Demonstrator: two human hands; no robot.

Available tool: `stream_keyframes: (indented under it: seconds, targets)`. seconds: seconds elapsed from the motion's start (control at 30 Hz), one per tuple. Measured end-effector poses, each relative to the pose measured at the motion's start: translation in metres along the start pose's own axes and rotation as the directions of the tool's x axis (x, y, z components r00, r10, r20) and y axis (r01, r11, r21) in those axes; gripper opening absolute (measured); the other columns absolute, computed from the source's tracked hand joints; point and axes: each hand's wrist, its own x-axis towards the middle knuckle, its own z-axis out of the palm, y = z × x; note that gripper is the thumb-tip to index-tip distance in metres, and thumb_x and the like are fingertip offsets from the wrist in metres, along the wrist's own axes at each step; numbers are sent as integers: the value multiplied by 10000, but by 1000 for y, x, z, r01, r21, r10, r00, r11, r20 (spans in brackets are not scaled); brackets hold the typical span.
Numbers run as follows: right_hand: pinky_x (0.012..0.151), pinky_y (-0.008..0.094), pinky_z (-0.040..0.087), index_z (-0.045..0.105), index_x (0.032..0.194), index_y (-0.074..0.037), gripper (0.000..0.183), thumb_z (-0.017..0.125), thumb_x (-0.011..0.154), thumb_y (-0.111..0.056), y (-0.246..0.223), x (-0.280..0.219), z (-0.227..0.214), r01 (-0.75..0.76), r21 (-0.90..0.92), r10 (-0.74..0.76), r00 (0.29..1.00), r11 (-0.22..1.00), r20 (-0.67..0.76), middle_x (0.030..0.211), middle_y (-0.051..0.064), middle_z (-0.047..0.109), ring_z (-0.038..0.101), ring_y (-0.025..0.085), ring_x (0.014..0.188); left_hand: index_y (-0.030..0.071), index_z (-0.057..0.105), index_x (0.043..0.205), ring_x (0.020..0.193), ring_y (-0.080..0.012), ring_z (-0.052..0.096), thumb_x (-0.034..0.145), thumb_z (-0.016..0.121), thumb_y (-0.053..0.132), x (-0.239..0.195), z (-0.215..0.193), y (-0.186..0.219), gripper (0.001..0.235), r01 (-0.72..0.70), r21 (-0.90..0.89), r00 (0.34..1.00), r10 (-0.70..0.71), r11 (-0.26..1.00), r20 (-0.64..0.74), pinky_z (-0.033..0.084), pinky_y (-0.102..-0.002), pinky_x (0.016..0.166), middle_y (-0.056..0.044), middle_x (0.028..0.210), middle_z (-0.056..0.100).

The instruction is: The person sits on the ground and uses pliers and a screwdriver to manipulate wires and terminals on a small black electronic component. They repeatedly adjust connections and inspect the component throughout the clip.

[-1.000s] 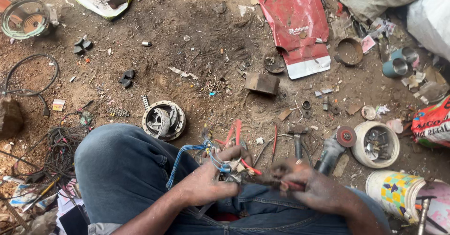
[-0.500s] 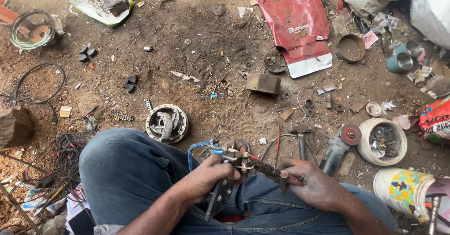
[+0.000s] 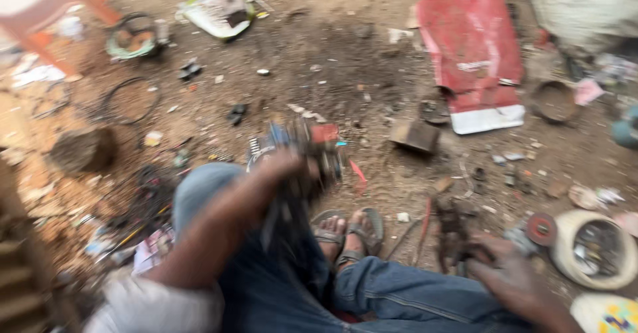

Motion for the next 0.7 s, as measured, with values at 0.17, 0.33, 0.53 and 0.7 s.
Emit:
stream_keyframes:
  seconds: [0.17,0.33,0.53,0.7]
  targets:
    - [774,362,554,787,1202,-84,313,711,904,-143,-17,4,-11,-197,83,195,980,977,32,966,117,701,671,213,820,50,608,1049,813,-242,691,924,612,362,19,-76,95,336,-110,265,977,152,958,-146,587,-391,682,-144,1013,728]
    - [768,358,545,785,1084,-63,247,671,871,-110,-41,2,-13,-186,194,188,982,963,9,897,89,760,639,211,785,31,572,1088,739,-222,642,966,581,375,30,-106,106,365,92,362,974,-8,928,-227,535,-367,608,-155,996,694]
    - [812,317,546,770,1038,-60,237,665,827,-84,-33,5,-7,-57,253,65,998,966,-25,919,68,759,720,162,829,61,533,1026,710,-266,709,872,570,326,26,-129,92,309,217,434,938,-64,874,-340,529,-401,562,-170,1005,743]
    - [639,325,362,759,1173,-78,322,770,853,-43,-24,-1,1,44,501,-43,999,865,-14,797,38,453,451,160,699,-12,599,1188,822,-278,719,875,599,273,20,-97,69,423,-94,106,995,98,990,-33,600,-395,695,-234,1034,701]
